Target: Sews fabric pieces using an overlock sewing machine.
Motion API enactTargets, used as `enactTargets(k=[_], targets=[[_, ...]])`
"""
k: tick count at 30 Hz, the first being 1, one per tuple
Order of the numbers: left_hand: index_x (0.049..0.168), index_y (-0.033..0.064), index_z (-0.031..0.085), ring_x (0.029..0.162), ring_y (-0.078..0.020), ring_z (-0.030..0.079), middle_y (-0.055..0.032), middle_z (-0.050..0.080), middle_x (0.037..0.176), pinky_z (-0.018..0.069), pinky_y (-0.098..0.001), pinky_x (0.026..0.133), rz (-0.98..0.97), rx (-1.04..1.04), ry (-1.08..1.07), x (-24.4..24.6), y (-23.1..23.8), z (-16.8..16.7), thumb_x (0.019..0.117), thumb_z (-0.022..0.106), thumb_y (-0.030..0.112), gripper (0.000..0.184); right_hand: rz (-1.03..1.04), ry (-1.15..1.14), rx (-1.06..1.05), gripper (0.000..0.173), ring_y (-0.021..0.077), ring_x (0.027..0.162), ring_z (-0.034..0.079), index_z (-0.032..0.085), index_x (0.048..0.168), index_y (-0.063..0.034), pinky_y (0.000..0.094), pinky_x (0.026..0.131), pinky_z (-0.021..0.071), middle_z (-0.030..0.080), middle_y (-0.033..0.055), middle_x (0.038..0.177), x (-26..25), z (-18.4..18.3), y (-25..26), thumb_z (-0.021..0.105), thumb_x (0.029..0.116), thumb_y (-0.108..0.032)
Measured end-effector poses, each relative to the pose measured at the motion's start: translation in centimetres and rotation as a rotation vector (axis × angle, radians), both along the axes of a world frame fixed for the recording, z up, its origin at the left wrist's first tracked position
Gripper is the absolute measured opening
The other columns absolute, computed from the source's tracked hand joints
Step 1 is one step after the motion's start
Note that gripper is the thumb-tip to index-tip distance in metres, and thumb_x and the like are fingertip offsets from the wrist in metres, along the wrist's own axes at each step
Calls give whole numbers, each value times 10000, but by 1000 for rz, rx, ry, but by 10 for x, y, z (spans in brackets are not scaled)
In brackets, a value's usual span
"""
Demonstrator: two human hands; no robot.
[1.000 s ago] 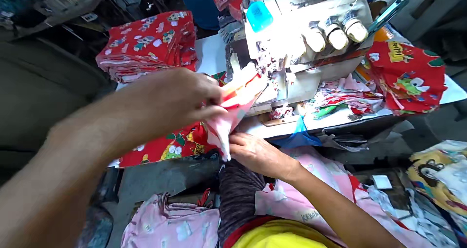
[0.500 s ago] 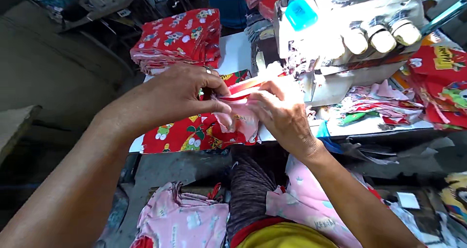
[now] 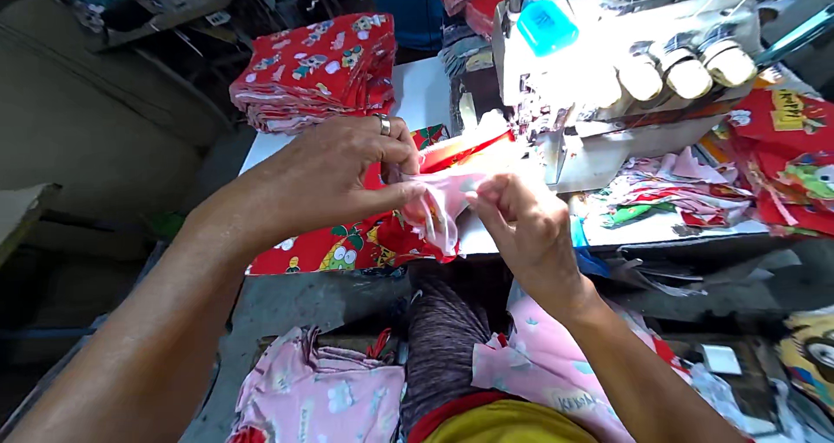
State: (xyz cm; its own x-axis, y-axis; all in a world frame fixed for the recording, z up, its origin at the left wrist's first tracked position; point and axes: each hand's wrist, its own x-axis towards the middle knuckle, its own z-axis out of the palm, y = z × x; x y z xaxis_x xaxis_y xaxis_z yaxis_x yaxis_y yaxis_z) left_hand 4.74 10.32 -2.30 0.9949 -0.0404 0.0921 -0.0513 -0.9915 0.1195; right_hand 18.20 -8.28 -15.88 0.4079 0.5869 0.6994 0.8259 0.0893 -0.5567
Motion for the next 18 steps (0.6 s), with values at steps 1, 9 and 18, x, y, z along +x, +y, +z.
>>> enactTargets(k=[1, 9, 18], targets=[[870, 211, 704, 815, 31, 539, 87, 620, 1010, 432, -169, 681, 0, -60, -16, 1, -2, 1, 960, 573, 435, 275, 47, 48, -117, 154, 162, 641, 624, 685, 1003, -28, 335, 566, 532, 647, 66, 805, -3, -7, -4, 638, 1003, -174], [783, 187, 642, 684, 36, 499, 95, 580, 824, 383, -169, 580, -72, -65, -81, 22, -23, 9, 945, 602, 436, 300, 218, 34, -63, 400, 356, 1221, 638, 648, 1305, 15, 423, 950, 571, 568, 268, 1402, -46, -56, 33, 693, 911, -38], [935, 158, 678, 731, 34, 530, 66, 630, 921, 430, -176, 641, 152, -132, -99, 8, -2, -8, 952, 583, 430, 289, 221, 75, -20, 102, 145, 861, 689, 741, 1006, -26, 297, 787, 584, 708, 81, 946, 18, -26, -8, 653, 974, -68]])
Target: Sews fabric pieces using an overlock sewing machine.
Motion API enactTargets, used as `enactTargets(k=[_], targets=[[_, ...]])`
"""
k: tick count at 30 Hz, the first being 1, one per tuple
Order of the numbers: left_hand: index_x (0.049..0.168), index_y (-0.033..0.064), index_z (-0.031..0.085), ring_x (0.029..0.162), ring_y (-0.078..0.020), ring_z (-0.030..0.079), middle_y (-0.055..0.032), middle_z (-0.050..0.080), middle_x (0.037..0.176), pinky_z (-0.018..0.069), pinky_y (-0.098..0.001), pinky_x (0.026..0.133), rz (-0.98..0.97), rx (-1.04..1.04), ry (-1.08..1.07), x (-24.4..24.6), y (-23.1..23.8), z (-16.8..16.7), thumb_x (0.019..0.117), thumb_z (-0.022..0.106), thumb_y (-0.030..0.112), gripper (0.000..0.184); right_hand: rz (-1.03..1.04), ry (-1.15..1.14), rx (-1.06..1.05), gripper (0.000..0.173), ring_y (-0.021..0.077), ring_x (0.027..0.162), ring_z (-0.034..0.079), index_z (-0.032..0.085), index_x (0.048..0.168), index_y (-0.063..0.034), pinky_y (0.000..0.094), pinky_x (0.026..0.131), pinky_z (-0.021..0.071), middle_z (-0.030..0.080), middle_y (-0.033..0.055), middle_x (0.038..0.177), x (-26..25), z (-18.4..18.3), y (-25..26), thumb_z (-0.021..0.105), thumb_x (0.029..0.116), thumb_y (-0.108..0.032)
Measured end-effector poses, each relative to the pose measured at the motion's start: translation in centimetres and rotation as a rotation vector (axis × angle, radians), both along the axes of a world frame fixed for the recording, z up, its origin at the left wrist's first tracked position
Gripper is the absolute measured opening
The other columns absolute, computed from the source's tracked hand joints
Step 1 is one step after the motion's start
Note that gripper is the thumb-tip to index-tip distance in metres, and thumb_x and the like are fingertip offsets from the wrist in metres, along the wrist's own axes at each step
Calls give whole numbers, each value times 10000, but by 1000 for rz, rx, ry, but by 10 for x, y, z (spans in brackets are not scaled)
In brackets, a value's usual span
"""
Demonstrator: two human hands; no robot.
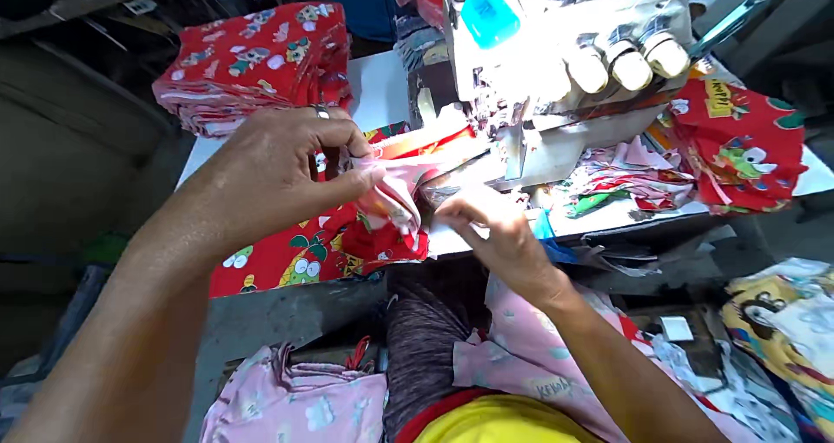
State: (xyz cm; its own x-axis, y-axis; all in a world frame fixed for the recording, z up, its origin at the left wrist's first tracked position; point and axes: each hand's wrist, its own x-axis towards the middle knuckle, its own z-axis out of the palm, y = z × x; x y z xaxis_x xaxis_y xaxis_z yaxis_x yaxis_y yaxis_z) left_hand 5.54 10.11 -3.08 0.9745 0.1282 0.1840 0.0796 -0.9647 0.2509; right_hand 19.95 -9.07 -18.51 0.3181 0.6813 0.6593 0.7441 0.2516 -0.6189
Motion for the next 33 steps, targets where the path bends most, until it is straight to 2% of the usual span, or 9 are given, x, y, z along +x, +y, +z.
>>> enactTargets(k=[5, 9, 11, 17, 21, 25, 28, 30, 33], targets=[[902, 171, 676, 723, 42, 513, 74, 614, 893, 399, -163, 627, -16, 26, -40, 5, -14, 2, 942, 607, 434, 275, -241, -57, 66, 118, 182, 909, 669, 708, 1042, -6, 293, 808, 545, 684, 117, 971, 22, 25, -1, 694, 957, -87], [889, 183, 673, 719, 22, 512, 79, 602, 863, 391, -190, 626, -18, 85, -40, 6, -20, 3, 948, 592, 435, 271, -261, -142, 81, 154, 224, 930, 671, 717, 1063, -16, 358, 836, 531, 699, 123, 981, 24, 21, 13, 714, 953, -124], [899, 183, 680, 715, 14, 520, 76, 603, 864, 402, -194, 618, -1, 101, -35, 5, -19, 3, 949, 587, 443, 281, -261, -170, 100, 147, 253, 1003, 665, 724, 1063, -13, 386, 897, 519, 699, 139, 1024, 24, 18, 17, 708, 954, -111], [897, 139, 651, 714, -118, 546, 4, 590, 825, 409, -356, 629, 90, 180, 8, 7, -12, 2, 969, 545, 478, 362, -198, -183, 155, 119, 250, 1033, 652, 744, 1036, -7, 361, 920, 508, 698, 147, 1038, 27, 8, 18, 700, 942, -63], [866, 178, 649, 716, -74, 541, 48, 583, 822, 418, -322, 633, -19, 169, 25, 9, -15, 2, 959, 541, 462, 319, -182, -163, 141, 144, 206, 917, 671, 727, 1081, 15, 317, 838, 541, 690, 145, 1016, 31, 8, 18, 683, 955, -37], [814, 217, 636, 677, -32, 519, 77, 581, 824, 412, -258, 587, -142, 178, 39, 5, -26, 2, 959, 546, 463, 299, -179, -204, 133, 196, 297, 1070, 654, 741, 1119, 17, 386, 950, 509, 695, 196, 1095, 35, 8, 17, 626, 960, 15], [807, 221, 626, 665, -36, 500, 80, 570, 826, 392, -258, 578, -139, 214, 39, 4, -27, 4, 966, 540, 456, 296, -134, -215, 147, 201, 281, 1096, 625, 744, 1127, 13, 374, 957, 492, 670, 186, 1131, 36, 8, 18, 607, 980, 6], [806, 206, 609, 661, -49, 487, 70, 534, 796, 391, -270, 583, -131, 209, 40, 5, -24, 6, 976, 540, 450, 305, -128, -204, 144, 217, 272, 1153, 613, 737, 1165, 6, 366, 1000, 488, 661, 181, 1195, 36, 6, 19, 654, 981, -72], [803, 212, 619, 650, -20, 482, 83, 542, 796, 380, -247, 571, -141, 181, 37, 9, -23, 11, 953, 557, 460, 296, -168, -183, 189, 179, 290, 1149, 617, 760, 1087, -4, 393, 1004, 479, 681, 180, 1153, 36, -1, 19, 728, 936, -94]])
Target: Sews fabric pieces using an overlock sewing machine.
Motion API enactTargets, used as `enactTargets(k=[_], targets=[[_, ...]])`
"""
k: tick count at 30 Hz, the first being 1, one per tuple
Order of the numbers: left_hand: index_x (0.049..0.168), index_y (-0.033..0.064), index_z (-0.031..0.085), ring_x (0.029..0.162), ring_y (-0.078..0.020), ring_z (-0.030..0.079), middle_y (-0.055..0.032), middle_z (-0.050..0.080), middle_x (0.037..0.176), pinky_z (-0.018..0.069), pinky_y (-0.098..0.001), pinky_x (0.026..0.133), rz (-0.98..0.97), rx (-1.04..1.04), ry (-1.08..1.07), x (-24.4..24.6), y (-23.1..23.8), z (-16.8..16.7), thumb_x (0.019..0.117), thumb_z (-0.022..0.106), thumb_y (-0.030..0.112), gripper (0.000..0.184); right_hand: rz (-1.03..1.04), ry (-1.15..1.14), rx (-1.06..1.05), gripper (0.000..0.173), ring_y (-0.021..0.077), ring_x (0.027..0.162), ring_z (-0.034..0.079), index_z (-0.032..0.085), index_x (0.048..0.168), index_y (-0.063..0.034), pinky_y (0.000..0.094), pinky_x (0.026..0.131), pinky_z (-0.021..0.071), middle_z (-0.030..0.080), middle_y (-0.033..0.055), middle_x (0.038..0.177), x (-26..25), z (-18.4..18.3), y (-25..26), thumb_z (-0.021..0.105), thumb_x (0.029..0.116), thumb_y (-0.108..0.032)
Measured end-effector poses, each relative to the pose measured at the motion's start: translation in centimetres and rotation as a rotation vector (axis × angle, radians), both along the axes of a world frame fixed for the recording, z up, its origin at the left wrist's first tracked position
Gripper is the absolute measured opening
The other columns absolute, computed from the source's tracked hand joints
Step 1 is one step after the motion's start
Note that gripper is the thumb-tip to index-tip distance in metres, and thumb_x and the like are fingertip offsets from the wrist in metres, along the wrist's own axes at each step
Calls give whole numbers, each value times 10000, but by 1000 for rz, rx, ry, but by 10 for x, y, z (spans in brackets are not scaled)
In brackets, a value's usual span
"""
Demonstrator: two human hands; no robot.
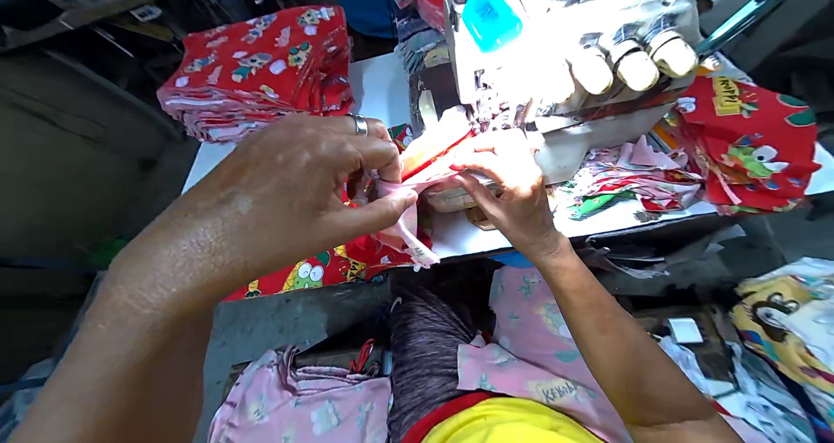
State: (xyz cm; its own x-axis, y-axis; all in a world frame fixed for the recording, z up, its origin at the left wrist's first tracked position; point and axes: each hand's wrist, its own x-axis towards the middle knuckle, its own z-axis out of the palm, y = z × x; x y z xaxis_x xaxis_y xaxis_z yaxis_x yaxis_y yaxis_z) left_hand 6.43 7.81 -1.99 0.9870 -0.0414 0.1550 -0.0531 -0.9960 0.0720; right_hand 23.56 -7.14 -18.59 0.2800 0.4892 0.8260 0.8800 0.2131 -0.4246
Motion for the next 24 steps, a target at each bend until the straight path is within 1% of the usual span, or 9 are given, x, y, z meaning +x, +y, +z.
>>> enactTargets(k=[2, 5, 7, 10, 13, 16, 20, 22, 24], targets=[[805, 201, 626, 661, 8, 497, 86, 552, 796, 397, -201, 574, -26, -32, 12, 6, 3, 5, 940, 582, 479, 312, -15, 65, 29, 137, 274, 1122, 634, 778, 1044, -23, 396, 991, 477, 713, 152, 1102, 2, -2, 0, 735, 923, -69], [815, 127, 623, 649, -81, 504, 25, 541, 734, 396, -314, 592, 41, -1, 12, 14, 15, 11, 909, 624, 446, 332, -32, 170, 57, 105, 257, 1082, 656, 790, 995, -36, 398, 979, 478, 746, 127, 1049, 6, -2, 4, 755, 903, -72], [846, 133, 641, 674, -86, 515, 29, 557, 752, 397, -342, 636, 103, -8, 19, 16, 17, 12, 894, 640, 471, 342, -27, 192, 68, 88, 247, 1074, 646, 783, 976, -31, 388, 966, 469, 740, 123, 1034, 8, 0, 4, 755, 900, -67], [906, 209, 664, 692, 12, 535, 101, 582, 784, 421, -221, 620, 128, -66, 14, 15, 16, 9, 881, 662, 487, 279, -24, 203, 76, 74, 233, 1038, 638, 767, 961, -16, 352, 927, 482, 722, 128, 1017, 9, 1, 5, 753, 901, -57], [967, 184, 743, 775, -17, 550, 63, 617, 858, 417, -243, 696, 75, -90, -15, 13, 21, 2, 901, 649, 441, 282, -29, 208, 65, 93, 214, 999, 644, 755, 986, -2, 326, 894, 494, 710, 135, 1001, 9, 1, 4, 742, 907, -50], [968, 225, 763, 787, 8, 536, 96, 595, 866, 411, -225, 708, 79, -136, -42, 10, 24, -1, 904, 658, 474, 278, -49, 187, 46, 143, 214, 998, 650, 750, 1054, -3, 334, 898, 499, 717, 128, 1018, 9, 2, 4, 730, 923, -56], [949, 236, 757, 793, 61, 550, 127, 610, 892, 426, -144, 688, 96, -216, -28, 11, 20, -1, 888, 685, 434, 219, -43, 159, 27, 117, 247, 1038, 648, 767, 1024, -15, 357, 932, 487, 725, 135, 1030, 11, 2, 2, 731, 916, -43], [945, 222, 761, 803, 60, 550, 120, 612, 896, 423, -143, 692, 96, -215, -22, 11, 20, -2, 891, 686, 413, 212, -40, 149, 24, 96, 237, 1011, 639, 762, 999, -17, 346, 906, 486, 712, 134, 999, 12, 1, -1, 738, 911, -47], [934, 233, 755, 792, 67, 553, 128, 612, 885, 423, -136, 678, 85, -224, -21, 10, 20, -3, 892, 682, 435, 218, -23, 106, 13, 114, 228, 1014, 633, 746, 1033, -4, 339, 909, 491, 697, 139, 1019, 12, -2, -9, 721, 930, -45]])
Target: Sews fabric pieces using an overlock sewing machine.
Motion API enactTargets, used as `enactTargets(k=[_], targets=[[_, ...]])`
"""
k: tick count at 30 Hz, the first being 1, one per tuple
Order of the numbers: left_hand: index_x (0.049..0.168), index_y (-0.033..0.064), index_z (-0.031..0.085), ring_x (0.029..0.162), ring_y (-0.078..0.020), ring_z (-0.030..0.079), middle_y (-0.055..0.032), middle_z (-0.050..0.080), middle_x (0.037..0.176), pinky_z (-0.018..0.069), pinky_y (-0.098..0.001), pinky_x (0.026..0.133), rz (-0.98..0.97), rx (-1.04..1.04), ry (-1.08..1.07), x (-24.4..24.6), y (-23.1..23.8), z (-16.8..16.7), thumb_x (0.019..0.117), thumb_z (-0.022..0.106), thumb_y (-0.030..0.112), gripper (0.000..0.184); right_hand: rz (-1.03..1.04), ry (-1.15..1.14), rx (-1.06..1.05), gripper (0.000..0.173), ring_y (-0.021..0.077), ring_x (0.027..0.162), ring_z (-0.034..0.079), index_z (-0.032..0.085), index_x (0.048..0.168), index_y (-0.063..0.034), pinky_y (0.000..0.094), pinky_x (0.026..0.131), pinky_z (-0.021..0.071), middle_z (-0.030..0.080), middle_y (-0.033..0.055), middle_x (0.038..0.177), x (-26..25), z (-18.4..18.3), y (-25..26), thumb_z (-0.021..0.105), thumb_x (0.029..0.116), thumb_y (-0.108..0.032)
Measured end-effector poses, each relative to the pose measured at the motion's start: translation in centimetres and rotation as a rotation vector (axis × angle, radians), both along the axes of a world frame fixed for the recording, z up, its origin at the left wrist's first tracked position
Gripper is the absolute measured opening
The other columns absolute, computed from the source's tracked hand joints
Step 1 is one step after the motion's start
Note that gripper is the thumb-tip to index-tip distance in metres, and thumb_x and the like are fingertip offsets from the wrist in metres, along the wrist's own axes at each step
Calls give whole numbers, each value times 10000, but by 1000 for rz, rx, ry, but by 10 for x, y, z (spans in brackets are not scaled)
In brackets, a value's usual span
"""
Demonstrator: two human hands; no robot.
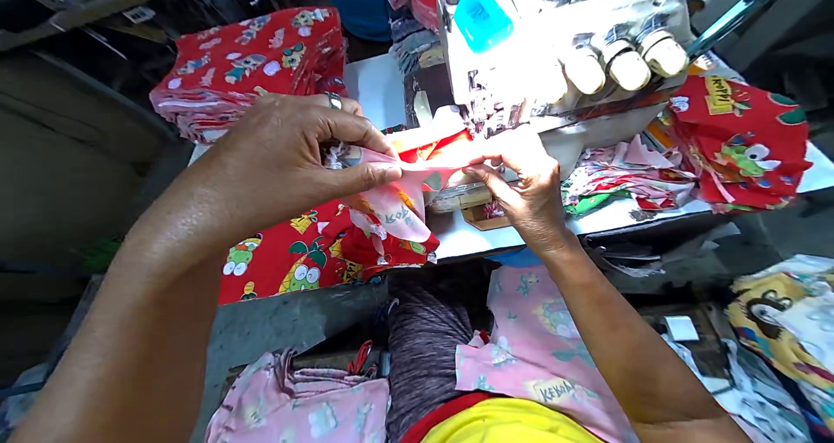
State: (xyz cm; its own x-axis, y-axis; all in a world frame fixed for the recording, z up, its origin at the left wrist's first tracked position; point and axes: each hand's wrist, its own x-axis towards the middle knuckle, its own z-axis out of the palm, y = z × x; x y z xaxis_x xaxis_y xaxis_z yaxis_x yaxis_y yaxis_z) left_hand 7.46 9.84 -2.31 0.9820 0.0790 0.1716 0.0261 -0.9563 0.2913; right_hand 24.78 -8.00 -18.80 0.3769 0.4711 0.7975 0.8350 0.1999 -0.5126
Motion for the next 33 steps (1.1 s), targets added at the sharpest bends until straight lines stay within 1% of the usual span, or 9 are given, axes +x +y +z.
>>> enactTargets(k=[3, 6, 9, 13, 16, 19, 22, 27, 33], targets=[[929, 246, 761, 771, 69, 563, 138, 602, 855, 446, -116, 656, -56, -11, 2, -3, -7, -1, 902, 685, 450, 219, 11, -50, -37, 135, 227, 981, 630, 729, 1058, 12, 328, 880, 497, 682, 152, 1026, 2, 2, -8, 712, 944, -58], [923, 225, 778, 765, 4, 551, 91, 599, 839, 430, -192, 659, -119, 108, 5, -5, -24, -4, 910, 651, 422, 234, 10, -56, -82, 123, 241, 977, 648, 745, 1036, -2, 338, 883, 502, 710, 139, 1008, 8, 10, -5, 713, 942, -74], [921, 255, 777, 721, -15, 541, 101, 573, 814, 430, -216, 619, -142, 181, 11, -6, -31, -9, 921, 620, 427, 233, 2, -91, -125, 161, 273, 1034, 651, 775, 1085, -34, 363, 929, 502, 717, 147, 1047, 12, 15, -5, 690, 966, -104], [924, 248, 778, 688, -24, 536, 94, 581, 831, 424, -221, 581, -139, 167, 33, -7, -31, -12, 943, 622, 418, 231, 14, -137, -130, 132, 265, 989, 624, 781, 1035, -45, 351, 866, 494, 675, 145, 1000, 15, 16, -6, 705, 957, -118], [934, 228, 780, 697, -54, 548, 69, 594, 844, 429, -253, 589, -131, 174, 27, -8, -31, -11, 944, 622, 409, 241, 23, -131, -149, 105, 263, 1064, 663, 756, 1018, -31, 352, 950, 509, 716, 148, 1064, 15, 17, -8, 702, 952, -92], [940, 208, 780, 714, -100, 566, 43, 619, 847, 441, -317, 616, -69, 179, -19, -8, -44, -14, 941, 612, 398, 253, 2, -208, -168, 135, 272, 977, 671, 756, 1039, -9, 366, 879, 527, 709, 151, 995, 14, 15, -16, 672, 975, -93], [925, 214, 777, 648, -133, 577, 22, 624, 824, 435, -348, 543, -18, 196, -78, -10, -83, -34, 943, 619, 393, 240, -18, -315, -234, 173, 302, 1034, 647, 771, 1066, -23, 413, 923, 501, 711, 154, 1044, 12, 14, -31, 618, 995, -57], [889, 184, 780, 573, -173, 549, -12, 577, 727, 365, -323, 466, 53, 255, -158, -3, -134, -89, 977, 603, 308, 233, -46, -359, -251, 243, 246, 1068, 662, 794, 1114, -83, 375, 914, 493, 745, 68, 1176, 13, 8, -40, 609, 979, -2], [931, 167, 793, 583, -184, 577, -33, 614, 729, 370, -301, 463, 183, 300, -195, -1, -157, -102, 970, 628, 289, 209, -43, -369, -251, 268, 242, 1055, 662, 783, 1150, -82, 367, 888, 495, 737, 72, 1201, 14, 6, -42, 596, 982, 11]])
